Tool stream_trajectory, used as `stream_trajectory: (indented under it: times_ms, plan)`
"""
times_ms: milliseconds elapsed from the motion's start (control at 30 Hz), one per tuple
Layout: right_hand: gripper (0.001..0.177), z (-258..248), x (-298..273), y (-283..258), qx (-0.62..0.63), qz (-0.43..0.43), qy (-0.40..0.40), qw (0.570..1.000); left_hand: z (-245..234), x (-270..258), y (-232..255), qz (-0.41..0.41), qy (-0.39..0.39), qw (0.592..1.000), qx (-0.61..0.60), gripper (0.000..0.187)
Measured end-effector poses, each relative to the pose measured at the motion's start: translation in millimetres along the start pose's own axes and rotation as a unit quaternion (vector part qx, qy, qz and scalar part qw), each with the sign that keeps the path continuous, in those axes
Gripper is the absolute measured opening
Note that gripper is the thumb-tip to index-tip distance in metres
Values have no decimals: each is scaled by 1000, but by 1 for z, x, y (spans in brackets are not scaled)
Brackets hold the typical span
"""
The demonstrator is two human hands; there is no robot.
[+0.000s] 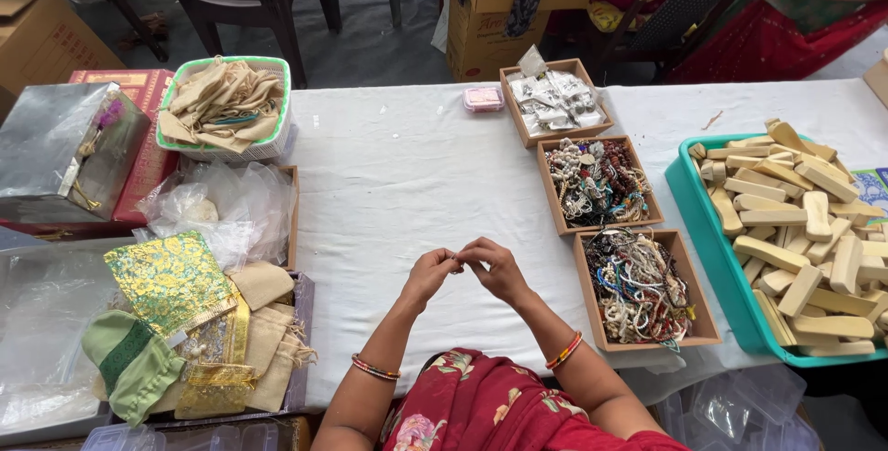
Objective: The person arranges a gold-colored necklace on a white table, then folds it and places it into a small plastic bag. She then places the bag into a decorative pouch and puts the pouch into a plastic container. She repeats this process with a silver-colored necklace.
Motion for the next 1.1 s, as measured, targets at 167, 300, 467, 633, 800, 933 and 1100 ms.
stream_trajectory:
  times_ms: [167, 300, 467, 633, 800, 933, 1100]
  plan:
    - [27, 8, -3, 9, 84, 49, 18, 995, -1, 9, -2, 16, 0, 1000, 6, 22]
    - [37, 13, -6, 33, 393, 221, 0, 893, 5, 15, 0, 57, -25, 998, -20, 24]
    - [33, 11, -4, 49, 341, 176, 49, 922, 24, -7, 31, 79, 51, 996, 8, 24]
    - [27, 1, -9, 46, 317, 112, 121, 934, 41, 3, 23, 189, 167, 959, 128, 22]
    - [24, -10, -35, 46, 230, 88, 137, 959, 51, -5, 18, 197, 141, 962, 125, 21]
    - [23, -26, -40, 46, 238, 96, 129, 958, 66, -33, 42, 107, 113, 986, 63, 24]
    - [53, -62, -19, 3, 183, 103, 56, 976, 78, -38, 35, 178, 152, 971, -43, 23]
Point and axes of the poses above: each hand's wrist, its own x-axis towards the middle knuckle, its own z-axis out of the palm, y = z × x, the point moved 1 cm from there along x, towards the middle knuckle, and after that the axes turned 6 degrees about -z, right-handed, at the moved point
